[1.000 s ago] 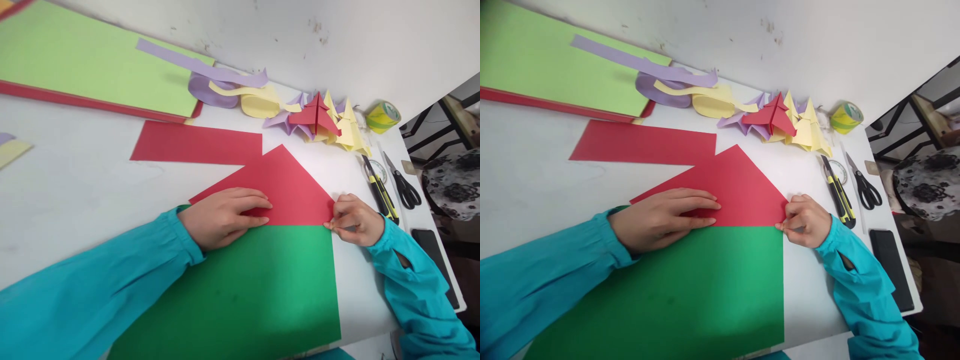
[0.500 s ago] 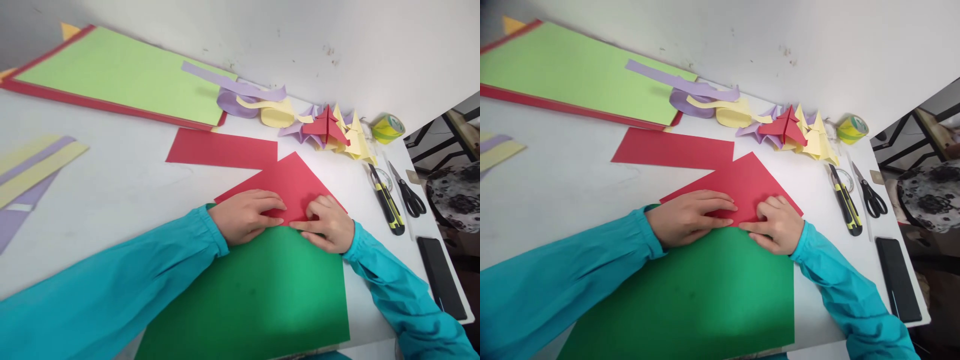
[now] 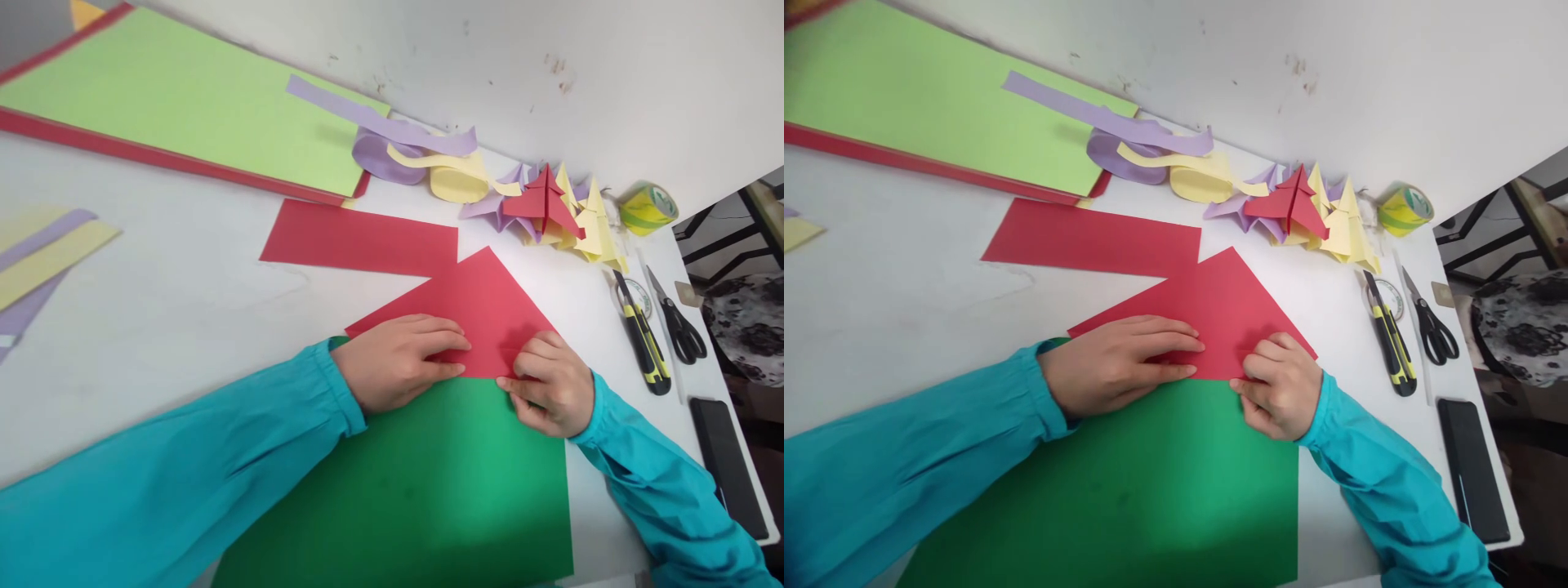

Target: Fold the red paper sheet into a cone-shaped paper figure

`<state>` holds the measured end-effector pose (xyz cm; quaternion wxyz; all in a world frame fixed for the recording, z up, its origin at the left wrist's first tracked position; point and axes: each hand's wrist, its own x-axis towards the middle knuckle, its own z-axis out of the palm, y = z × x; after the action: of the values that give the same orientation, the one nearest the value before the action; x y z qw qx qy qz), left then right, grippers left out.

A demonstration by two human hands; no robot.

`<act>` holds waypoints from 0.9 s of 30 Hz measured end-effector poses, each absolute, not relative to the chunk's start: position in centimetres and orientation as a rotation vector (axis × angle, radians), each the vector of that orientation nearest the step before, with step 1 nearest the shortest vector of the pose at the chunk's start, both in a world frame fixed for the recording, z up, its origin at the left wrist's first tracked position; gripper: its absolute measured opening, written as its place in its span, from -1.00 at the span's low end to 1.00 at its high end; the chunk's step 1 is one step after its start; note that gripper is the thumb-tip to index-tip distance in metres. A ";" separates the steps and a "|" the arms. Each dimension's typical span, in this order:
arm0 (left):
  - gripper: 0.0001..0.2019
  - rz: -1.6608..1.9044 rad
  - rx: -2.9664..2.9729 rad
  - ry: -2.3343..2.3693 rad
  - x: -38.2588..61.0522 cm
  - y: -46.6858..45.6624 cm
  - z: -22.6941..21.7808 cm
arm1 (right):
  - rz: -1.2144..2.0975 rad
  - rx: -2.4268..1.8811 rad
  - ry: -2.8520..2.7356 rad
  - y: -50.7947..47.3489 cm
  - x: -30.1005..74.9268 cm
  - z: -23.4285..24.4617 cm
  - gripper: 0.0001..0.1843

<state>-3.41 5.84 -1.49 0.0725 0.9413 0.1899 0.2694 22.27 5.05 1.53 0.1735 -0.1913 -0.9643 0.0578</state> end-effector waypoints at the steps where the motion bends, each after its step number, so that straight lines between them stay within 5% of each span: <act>1: -0.72 0.807 2.832 0.564 -3.4 5.8 -1.4 | 0.172 -0.551 -2.735 5.0 22.7 1.6 -0.85; 27: -0.70 0.845 2.801 0.528 -3.8 5.9 -3.2 | 0.400 -0.809 -2.697 5.0 28.1 1.6 -0.78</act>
<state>-3.75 5.87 -3.22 0.0842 0.9389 0.1769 0.2831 28.08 4.99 1.62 0.1484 -0.2814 -0.9378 0.1391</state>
